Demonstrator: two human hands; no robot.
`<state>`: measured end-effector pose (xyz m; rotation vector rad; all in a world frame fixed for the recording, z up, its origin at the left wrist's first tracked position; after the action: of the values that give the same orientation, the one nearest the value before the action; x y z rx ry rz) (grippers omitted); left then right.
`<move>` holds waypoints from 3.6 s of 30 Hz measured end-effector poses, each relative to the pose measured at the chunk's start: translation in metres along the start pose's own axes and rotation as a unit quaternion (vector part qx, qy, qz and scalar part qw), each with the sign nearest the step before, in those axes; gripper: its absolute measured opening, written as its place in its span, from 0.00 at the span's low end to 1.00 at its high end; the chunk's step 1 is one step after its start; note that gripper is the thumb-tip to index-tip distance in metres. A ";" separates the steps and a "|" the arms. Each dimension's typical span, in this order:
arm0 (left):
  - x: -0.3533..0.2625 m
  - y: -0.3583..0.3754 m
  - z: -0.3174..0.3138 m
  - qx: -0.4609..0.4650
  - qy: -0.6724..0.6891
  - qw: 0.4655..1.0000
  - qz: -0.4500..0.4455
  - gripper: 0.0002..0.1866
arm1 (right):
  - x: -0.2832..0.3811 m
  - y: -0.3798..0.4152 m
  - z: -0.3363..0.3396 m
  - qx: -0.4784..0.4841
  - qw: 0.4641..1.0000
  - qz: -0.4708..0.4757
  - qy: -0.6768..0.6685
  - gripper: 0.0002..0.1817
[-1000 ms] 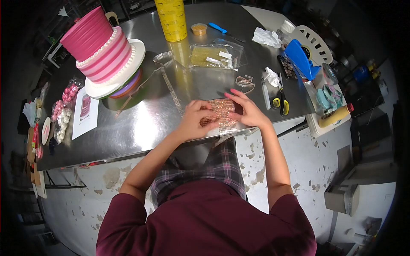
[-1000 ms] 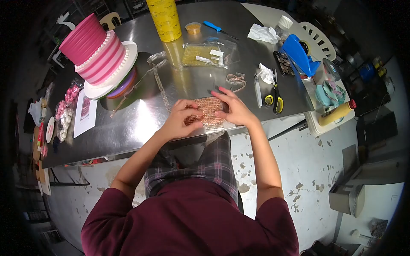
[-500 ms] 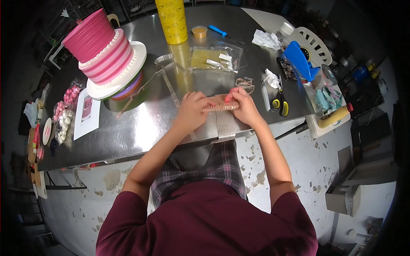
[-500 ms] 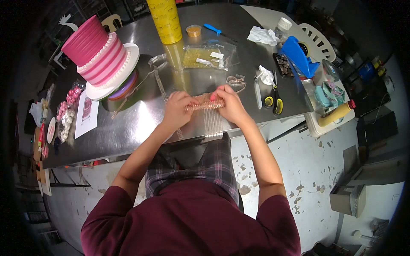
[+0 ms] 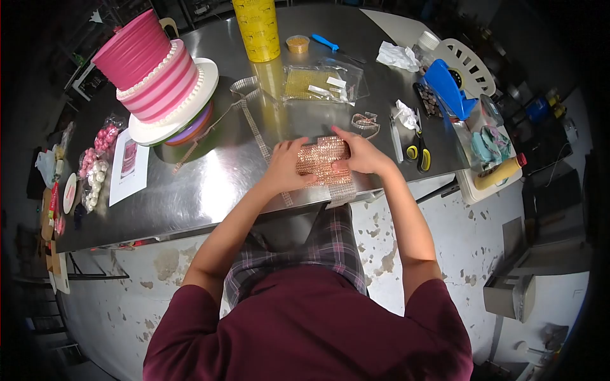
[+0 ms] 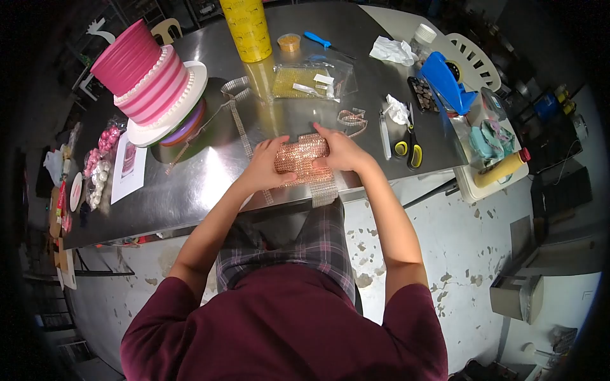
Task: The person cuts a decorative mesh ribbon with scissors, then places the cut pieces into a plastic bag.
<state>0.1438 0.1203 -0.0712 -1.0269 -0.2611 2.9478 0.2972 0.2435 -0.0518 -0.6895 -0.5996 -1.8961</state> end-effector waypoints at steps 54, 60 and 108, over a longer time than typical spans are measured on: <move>-0.057 -0.050 0.016 -0.044 0.311 0.945 -0.085 0.14 | -0.011 0.049 -0.007 -0.251 0.848 0.092 -0.458 0.18; 0.001 -0.155 0.027 -0.081 -0.019 0.996 0.009 0.12 | -0.029 0.069 -0.014 -0.318 0.755 -0.011 -0.573 0.15; -0.074 -0.078 0.024 -0.040 0.362 0.929 -0.066 0.16 | 0.079 0.140 0.041 -0.502 0.786 0.116 -0.341 0.17</move>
<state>0.1834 0.1884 0.0053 -1.9091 -0.4028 2.2441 0.4067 0.1668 0.0466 -2.0876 0.1699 -1.5908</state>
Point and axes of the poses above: each hand's wrist, its own y-axis away from the middle knuckle, its own z-axis out of the back of the hand, x = y × z, the point moved 3 cm from there along -y, towards the middle knuckle, and after that the axes turned 10 degrees about x, right-handed, at the moved point
